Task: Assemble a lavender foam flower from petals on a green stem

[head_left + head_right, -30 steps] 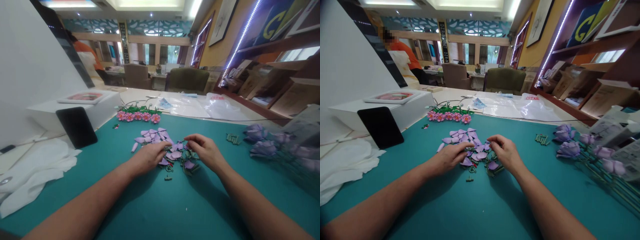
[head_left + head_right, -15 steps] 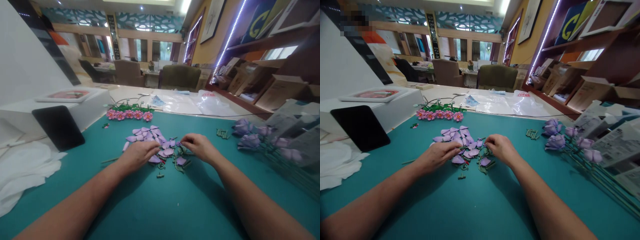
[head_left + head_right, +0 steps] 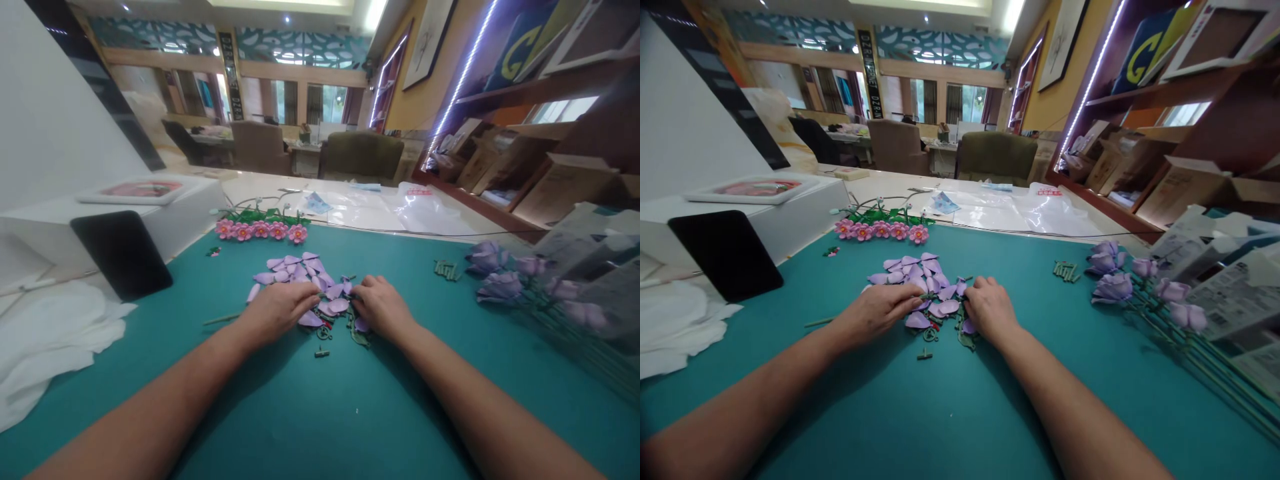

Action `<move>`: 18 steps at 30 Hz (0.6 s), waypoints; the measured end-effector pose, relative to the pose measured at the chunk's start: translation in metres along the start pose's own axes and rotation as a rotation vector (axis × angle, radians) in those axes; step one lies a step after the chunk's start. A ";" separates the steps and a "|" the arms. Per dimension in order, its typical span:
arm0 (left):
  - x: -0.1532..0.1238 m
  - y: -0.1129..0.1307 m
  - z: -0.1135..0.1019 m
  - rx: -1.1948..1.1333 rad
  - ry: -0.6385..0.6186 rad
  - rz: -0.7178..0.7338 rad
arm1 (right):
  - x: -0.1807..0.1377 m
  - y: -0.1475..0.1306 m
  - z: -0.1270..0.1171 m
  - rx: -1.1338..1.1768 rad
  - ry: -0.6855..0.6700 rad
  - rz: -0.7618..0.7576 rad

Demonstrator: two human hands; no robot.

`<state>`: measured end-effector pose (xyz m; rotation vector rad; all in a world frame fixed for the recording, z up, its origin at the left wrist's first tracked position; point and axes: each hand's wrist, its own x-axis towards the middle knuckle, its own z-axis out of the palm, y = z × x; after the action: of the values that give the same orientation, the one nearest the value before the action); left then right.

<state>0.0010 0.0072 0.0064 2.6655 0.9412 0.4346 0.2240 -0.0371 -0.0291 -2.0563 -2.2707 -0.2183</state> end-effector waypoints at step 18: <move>-0.001 0.003 0.002 -0.019 -0.067 0.002 | -0.001 0.000 -0.002 -0.121 0.053 -0.006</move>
<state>0.0031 0.0043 0.0051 2.6472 0.9099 0.3507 0.2237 -0.0380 -0.0277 -2.0730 -2.2861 -0.4144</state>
